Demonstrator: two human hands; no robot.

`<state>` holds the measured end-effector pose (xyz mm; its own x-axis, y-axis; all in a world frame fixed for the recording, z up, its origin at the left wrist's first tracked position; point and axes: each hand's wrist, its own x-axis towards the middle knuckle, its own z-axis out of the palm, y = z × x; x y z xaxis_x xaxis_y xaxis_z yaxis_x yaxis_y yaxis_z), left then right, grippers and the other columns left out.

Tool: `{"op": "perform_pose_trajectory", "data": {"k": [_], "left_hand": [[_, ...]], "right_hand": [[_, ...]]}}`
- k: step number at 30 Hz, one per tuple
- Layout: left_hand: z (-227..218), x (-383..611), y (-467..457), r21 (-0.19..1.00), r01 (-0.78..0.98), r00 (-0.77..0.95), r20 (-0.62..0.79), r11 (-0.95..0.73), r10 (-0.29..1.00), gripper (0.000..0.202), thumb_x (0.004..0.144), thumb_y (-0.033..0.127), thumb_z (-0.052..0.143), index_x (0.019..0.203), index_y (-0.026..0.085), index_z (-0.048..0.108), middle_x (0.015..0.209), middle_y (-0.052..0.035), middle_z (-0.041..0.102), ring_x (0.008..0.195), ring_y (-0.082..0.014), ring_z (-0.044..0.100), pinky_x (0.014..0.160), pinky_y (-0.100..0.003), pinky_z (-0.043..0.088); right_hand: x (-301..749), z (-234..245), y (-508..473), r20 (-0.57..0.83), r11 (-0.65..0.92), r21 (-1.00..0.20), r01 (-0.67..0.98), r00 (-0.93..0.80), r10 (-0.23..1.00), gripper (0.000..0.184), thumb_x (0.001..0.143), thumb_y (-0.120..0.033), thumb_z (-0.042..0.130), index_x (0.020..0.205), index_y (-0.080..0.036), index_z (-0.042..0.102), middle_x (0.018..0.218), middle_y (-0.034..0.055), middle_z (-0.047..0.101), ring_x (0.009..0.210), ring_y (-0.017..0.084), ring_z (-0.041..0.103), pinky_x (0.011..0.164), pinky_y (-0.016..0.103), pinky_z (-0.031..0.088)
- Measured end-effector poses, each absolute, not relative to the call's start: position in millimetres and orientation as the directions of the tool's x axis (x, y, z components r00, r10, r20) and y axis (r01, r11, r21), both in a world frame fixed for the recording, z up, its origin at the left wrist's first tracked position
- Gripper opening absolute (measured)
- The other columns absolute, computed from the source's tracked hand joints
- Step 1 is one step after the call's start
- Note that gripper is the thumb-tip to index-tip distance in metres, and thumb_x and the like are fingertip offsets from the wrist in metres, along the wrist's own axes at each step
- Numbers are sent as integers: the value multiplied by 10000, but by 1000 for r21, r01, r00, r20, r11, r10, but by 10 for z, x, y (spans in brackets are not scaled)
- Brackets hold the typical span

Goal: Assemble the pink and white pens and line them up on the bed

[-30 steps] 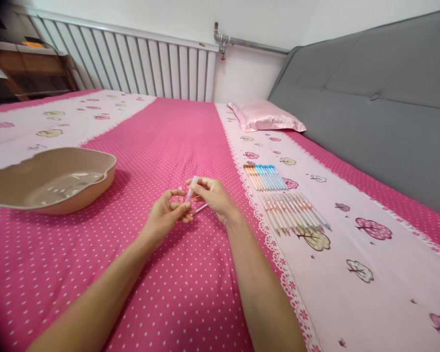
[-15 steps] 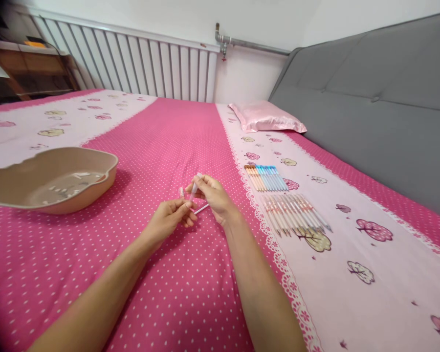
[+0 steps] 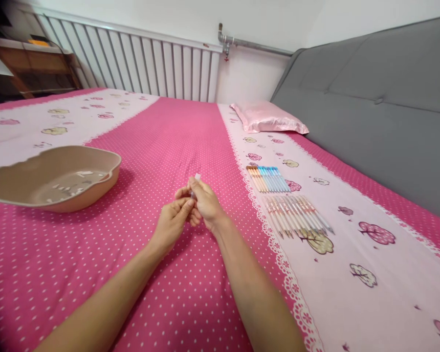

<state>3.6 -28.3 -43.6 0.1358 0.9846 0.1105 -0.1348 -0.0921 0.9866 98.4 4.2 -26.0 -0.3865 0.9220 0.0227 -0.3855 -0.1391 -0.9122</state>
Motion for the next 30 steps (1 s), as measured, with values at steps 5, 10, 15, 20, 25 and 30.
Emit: {"op": "perform_pose_trajectory", "data": {"k": [5, 10, 15, 20, 25, 30], "left_hand": [[-452, 35, -284, 979, -106, 39, 177, -172, 983, 337, 845, 380, 517, 598, 153, 543, 486, 9, 571, 440, -88, 533, 490, -218, 456], [-468, 26, -286, 973, -117, -37, 197, -200, 980, 331, 836, 382, 526, 596, 155, 545, 473, 14, 569, 433, -90, 534, 487, -219, 468], [-477, 12, -256, 978, -138, -23, 156, -158, 987, 331, 811, 418, 557, 614, 152, 561, 495, 8, 587, 440, -95, 545, 496, -231, 480], [-483, -15, -235, 979, -147, 22, 147, -142, 989, 279, 734, 404, 656, 731, 129, 612, 566, 0, 627, 492, -101, 569, 518, -232, 472], [-458, -37, -242, 978, -126, 16, 166, -163, 986, 219, 792, 343, 598, 761, 128, 624, 618, -12, 643, 533, -98, 588, 555, -230, 488], [-457, -41, -264, 969, -34, -13, 244, -245, 970, 255, 845, 328, 527, 699, 136, 611, 606, -12, 627, 514, -96, 579, 547, -231, 500]], "right_hand": [[908, -262, 8, 11, -141, -920, -366, -384, 923, 415, 779, -613, 552, 755, -217, 430, 634, -46, 625, 243, 24, 325, 216, 172, 240], [879, -262, -10, 31, -133, -918, -374, -401, 916, 411, 759, -588, 592, 732, -207, 442, 722, -22, 660, 272, 4, 310, 243, 157, 220], [908, -228, -23, 23, -143, -926, -350, -429, 903, 412, 766, -594, 572, 706, -207, 443, 763, -8, 665, 311, 9, 300, 280, 163, 221], [950, -208, -16, 52, -94, -914, -395, -344, 937, 426, 755, -617, 565, 714, -209, 451, 914, 17, 659, 466, 57, 468, 334, 173, 278], [955, -224, -11, 59, -101, -909, -404, -364, 929, 401, 766, -605, 563, 752, -215, 471, 902, 2, 654, 417, 41, 394, 342, 181, 268], [922, -254, -11, 55, -132, -894, -428, -398, 916, 387, 768, -585, 579, 765, -217, 459, 803, -15, 645, 377, 35, 348, 339, 181, 257]]}}
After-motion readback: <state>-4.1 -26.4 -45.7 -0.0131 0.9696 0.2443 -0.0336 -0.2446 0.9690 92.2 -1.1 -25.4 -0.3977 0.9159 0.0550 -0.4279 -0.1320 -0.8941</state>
